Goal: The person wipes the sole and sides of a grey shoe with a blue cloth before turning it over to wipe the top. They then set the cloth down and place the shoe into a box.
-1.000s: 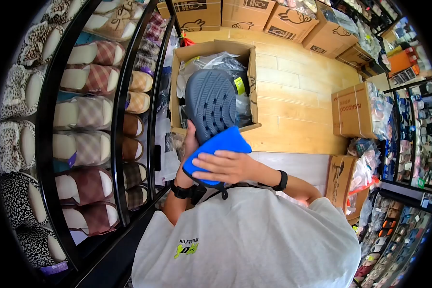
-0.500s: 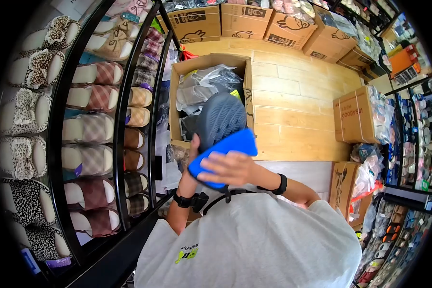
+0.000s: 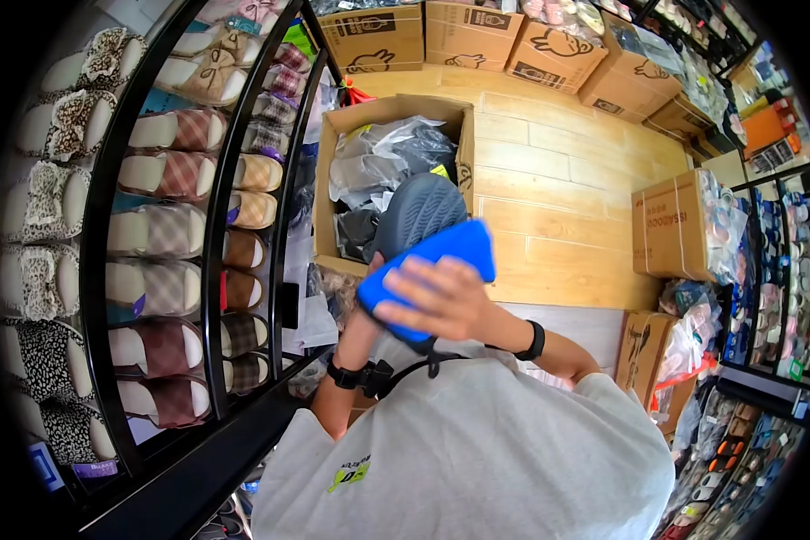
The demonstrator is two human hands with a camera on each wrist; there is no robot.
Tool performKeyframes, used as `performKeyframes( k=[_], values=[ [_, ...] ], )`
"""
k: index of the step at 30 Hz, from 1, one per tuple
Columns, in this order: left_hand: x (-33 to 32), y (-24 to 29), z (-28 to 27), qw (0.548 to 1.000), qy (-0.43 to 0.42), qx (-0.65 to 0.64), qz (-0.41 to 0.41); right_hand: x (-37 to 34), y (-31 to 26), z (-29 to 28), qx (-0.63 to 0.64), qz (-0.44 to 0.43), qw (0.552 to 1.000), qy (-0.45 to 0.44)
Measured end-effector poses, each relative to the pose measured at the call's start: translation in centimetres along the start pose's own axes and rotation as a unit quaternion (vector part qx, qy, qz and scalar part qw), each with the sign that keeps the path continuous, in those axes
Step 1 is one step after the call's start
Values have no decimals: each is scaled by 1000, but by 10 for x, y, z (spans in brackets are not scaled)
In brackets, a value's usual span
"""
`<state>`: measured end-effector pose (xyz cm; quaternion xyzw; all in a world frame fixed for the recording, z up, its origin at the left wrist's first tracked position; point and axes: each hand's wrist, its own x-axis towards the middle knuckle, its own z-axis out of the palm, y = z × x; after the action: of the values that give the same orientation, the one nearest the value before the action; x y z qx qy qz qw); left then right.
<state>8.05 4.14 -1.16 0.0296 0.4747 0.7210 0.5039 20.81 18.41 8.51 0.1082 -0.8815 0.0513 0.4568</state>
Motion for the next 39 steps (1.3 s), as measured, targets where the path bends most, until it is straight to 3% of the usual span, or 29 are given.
performKeyframes(
  k=[1,4,7,9,11,13,16,18,19,22,23,25,27,31,33,36,39],
  values=[
    [-6,5,6,1000,-7,0,-6,-3,-4,0,4,-60,997,-40],
    [-15,14,18,999,-32,7,-5,-11,6,-1,23,-85,995,-37],
    [-14,18,25,998,-61,13,9,1,32,-17,8,64,998,-2],
    [-13,21,31,996,-82,22,23,21,36,-26,74,225,969,77],
    [-12,22,34,995,-87,31,28,17,33,-21,76,246,961,99],
    [-13,20,30,999,-12,50,-12,-3,17,-13,26,162,986,41],
    [-19,30,35,998,-34,15,-48,-13,-3,-1,-4,-15,999,-42],
    [-23,43,41,989,20,-11,-147,-12,-2,-2,-6,-58,996,-66],
    [-17,40,37,989,17,-8,-147,-8,7,-5,-9,-31,998,-46],
    [-1,24,24,1000,-17,7,-15,6,35,-24,8,98,995,7],
    [-4,32,32,994,-91,-43,-35,10,42,-28,35,160,986,28],
    [7,36,26,984,-178,-5,-24,17,44,-22,99,242,957,127],
    [6,34,25,987,-160,3,-9,9,33,-20,57,212,970,104],
    [6,35,22,993,-115,11,-4,2,11,-5,-53,-32,998,-23],
    [6,34,21,994,-109,13,-3,7,13,-6,-63,-63,996,-23],
    [8,33,22,994,-112,13,8,22,32,-20,-22,20,999,22],
    [8,34,23,991,-131,15,28,28,33,-22,57,182,978,89]
  ],
)
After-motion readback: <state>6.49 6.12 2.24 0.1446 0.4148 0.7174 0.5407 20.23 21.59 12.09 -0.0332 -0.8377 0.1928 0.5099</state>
